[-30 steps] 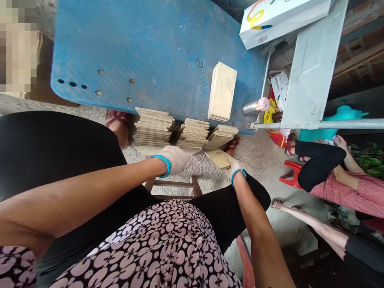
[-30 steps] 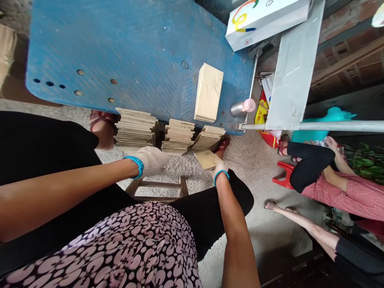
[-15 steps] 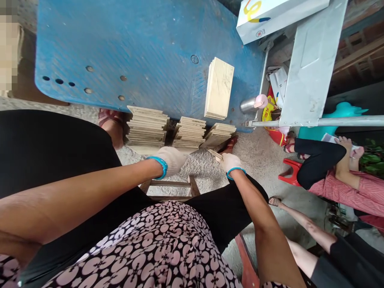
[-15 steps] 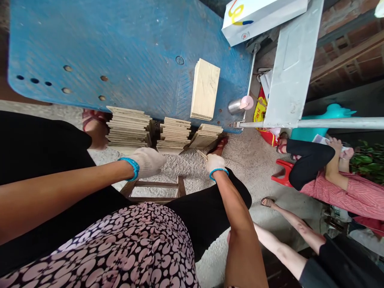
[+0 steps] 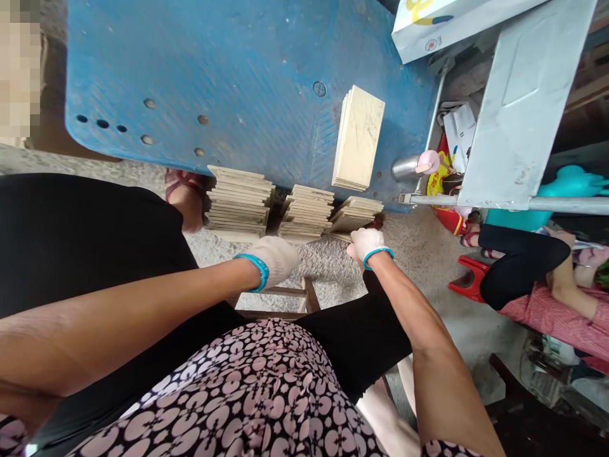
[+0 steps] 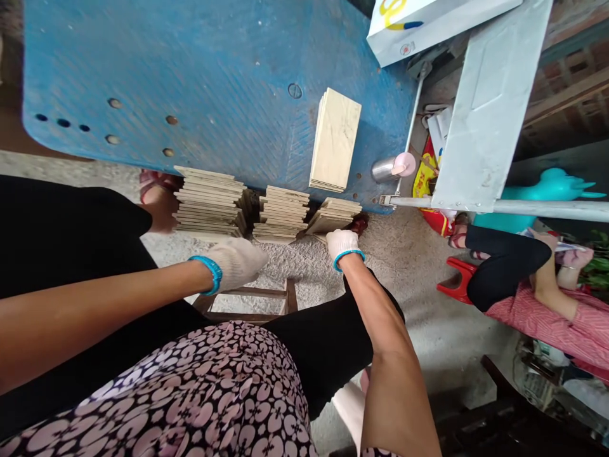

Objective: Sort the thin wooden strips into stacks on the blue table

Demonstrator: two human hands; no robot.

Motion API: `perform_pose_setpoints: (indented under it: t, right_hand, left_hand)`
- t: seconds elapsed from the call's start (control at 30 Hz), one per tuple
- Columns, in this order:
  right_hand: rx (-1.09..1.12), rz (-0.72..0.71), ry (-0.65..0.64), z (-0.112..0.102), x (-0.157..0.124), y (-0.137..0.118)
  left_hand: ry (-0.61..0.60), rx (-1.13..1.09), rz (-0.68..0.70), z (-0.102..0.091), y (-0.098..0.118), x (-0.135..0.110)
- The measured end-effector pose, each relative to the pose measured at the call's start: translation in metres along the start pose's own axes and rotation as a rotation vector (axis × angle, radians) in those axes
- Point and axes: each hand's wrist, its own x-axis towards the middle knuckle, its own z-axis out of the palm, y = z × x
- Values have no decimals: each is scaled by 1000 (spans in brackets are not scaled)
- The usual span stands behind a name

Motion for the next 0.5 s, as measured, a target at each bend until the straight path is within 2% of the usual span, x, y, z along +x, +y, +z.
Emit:
perform_pose_setpoints:
  t: [0.13, 0.5]
  right_hand:
    - [-19, -27, 9, 1, -1, 3]
    - [-31, -51, 31, 7, 15, -8]
  left_hand:
    - [-53, 30, -1, -4, 2, -3]
    - [-59, 8, -17, -3, 4, -3]
